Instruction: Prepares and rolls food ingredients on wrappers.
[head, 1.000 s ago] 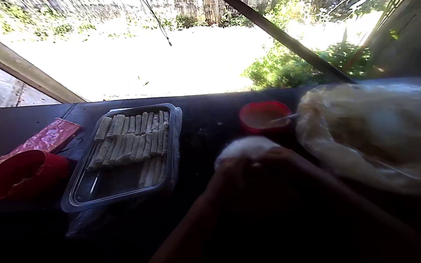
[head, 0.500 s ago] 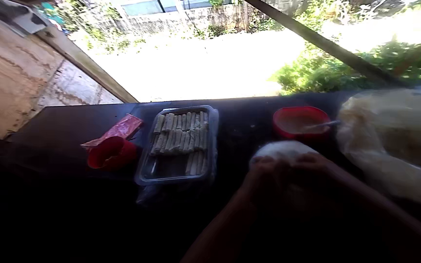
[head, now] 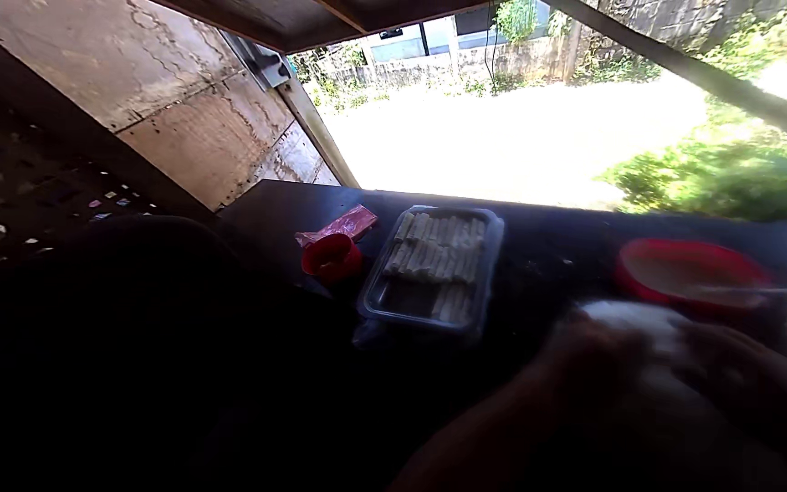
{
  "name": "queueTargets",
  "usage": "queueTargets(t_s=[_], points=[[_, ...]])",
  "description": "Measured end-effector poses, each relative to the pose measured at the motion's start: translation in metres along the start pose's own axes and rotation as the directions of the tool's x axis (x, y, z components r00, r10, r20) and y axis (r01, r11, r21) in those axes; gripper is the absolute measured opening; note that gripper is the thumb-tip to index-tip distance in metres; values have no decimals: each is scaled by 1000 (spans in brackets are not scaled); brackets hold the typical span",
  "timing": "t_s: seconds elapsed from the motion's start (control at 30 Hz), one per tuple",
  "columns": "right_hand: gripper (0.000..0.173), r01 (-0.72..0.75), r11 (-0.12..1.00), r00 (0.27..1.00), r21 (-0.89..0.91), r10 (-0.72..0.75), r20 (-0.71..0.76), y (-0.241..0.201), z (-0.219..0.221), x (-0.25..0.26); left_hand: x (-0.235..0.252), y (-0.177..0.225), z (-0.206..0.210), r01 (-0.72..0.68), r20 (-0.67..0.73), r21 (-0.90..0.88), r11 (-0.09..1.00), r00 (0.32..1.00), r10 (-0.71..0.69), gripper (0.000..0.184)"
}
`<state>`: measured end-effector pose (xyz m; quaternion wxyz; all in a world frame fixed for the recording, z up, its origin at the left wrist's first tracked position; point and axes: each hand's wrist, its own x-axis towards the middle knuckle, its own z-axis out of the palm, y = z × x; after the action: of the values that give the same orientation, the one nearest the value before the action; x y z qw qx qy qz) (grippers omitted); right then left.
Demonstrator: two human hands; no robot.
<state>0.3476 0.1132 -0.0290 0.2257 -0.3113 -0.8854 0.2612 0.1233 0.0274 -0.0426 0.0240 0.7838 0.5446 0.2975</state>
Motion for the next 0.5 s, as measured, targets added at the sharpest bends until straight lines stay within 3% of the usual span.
queueTargets(t_s=[0.07, 0.13, 0.27, 0.37, 0.47, 0.5], points=[[58, -7, 999, 999, 43, 8, -37, 23, 4, -4, -6, -9, -11, 99, -147, -132, 986, 982, -119, 17], [58, -36, 998, 999, 48, 37, -24, 25, 3, -6, -10, -29, -37, 192, -293, -240, 952, 920, -260, 18], [55, -34, 999, 999, -29, 34, -7, 24, 7, -11, -28, -106, -113, 489, -438, -245, 837, 714, -546, 31], [51, -25, 998, 1000, -58, 25, -10, 25, 11, -14, -40, -172, -157, 672, -553, -152, 724, 550, -626, 41], [50, -17, 998, 1000, -64, 16, -10, 25, 14, -15, -19, -176, -189, 826, -479, -235, 513, 361, -800, 47], [49, -15, 998, 1000, -63, 14, -15, 24, 14, -15, -11, -175, -194, 854, -437, -244, 459, 326, -839, 47]])
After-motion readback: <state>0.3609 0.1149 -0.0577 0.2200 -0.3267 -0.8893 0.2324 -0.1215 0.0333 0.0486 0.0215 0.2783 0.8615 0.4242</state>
